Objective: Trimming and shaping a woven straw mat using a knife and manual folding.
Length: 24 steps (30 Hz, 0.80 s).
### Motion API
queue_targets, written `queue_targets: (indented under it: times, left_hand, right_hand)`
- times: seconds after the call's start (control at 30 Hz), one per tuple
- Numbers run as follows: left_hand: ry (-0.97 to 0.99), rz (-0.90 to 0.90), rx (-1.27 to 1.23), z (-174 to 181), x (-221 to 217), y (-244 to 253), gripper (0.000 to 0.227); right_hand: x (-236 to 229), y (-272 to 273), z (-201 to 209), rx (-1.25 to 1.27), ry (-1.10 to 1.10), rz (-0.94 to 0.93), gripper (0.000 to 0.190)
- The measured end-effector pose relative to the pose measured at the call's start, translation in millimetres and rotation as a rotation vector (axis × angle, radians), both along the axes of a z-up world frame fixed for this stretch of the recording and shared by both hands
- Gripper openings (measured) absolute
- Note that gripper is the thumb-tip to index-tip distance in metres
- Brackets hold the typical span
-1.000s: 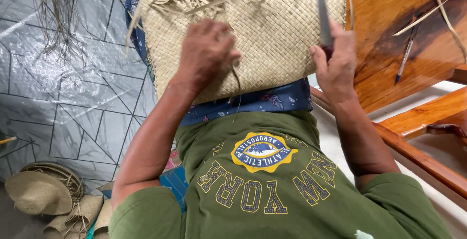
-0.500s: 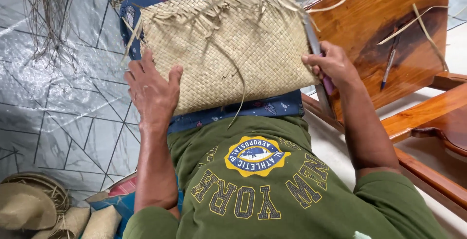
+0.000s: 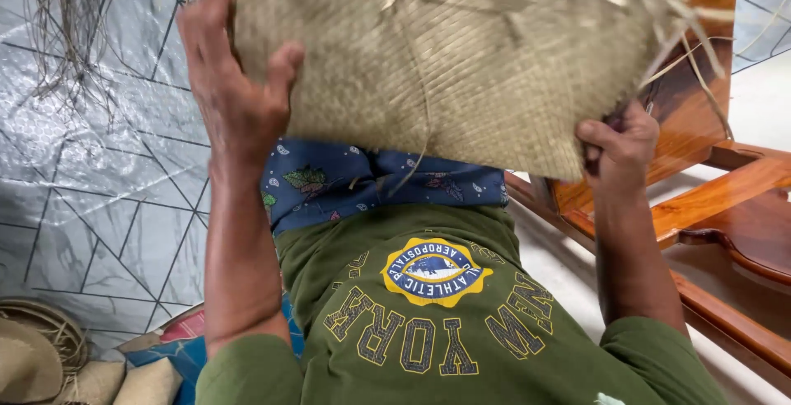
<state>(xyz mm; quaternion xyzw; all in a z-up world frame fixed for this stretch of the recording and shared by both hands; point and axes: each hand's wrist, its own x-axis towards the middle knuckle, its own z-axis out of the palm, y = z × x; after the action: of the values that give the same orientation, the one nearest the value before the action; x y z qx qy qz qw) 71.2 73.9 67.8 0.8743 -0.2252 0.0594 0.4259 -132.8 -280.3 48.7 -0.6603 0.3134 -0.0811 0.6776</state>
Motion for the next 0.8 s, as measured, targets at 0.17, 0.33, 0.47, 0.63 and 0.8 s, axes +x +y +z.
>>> queue_targets:
  times: [0.17, 0.33, 0.47, 0.63, 0.8]
  left_hand:
    - [-0.089, 0.030, 0.278, -58.8, 44.3, -46.1, 0.064]
    - [-0.282, -0.538, 0.110, -63.9, -15.9, -110.1, 0.021]
    - [-0.323, -0.597, 0.189, -91.6, -18.1, -95.3, 0.005]
    - [-0.155, -0.500, 0.264, -67.0, -1.1, -71.6, 0.017]
    - [-0.277, -0.537, 0.285, -72.4, 2.0, -81.0, 0.003]
  right_hand:
    - [-7.2, 18.9, -7.8, 0.083, 0.025, -0.022, 0.026]
    - [-11.3, 44.7, -39.7, 0.289, 0.274, -0.152, 0.012]
    - [-6.8, 42.8, -36.6, 0.321, 0.342, -0.151, 0.011]
    - [-7.1, 25.4, -47.1, 0.250, 0.445, -0.048, 0.011]
    - [-0.9, 12.8, -54.2, 0.215, 0.481, -0.021, 0.010]
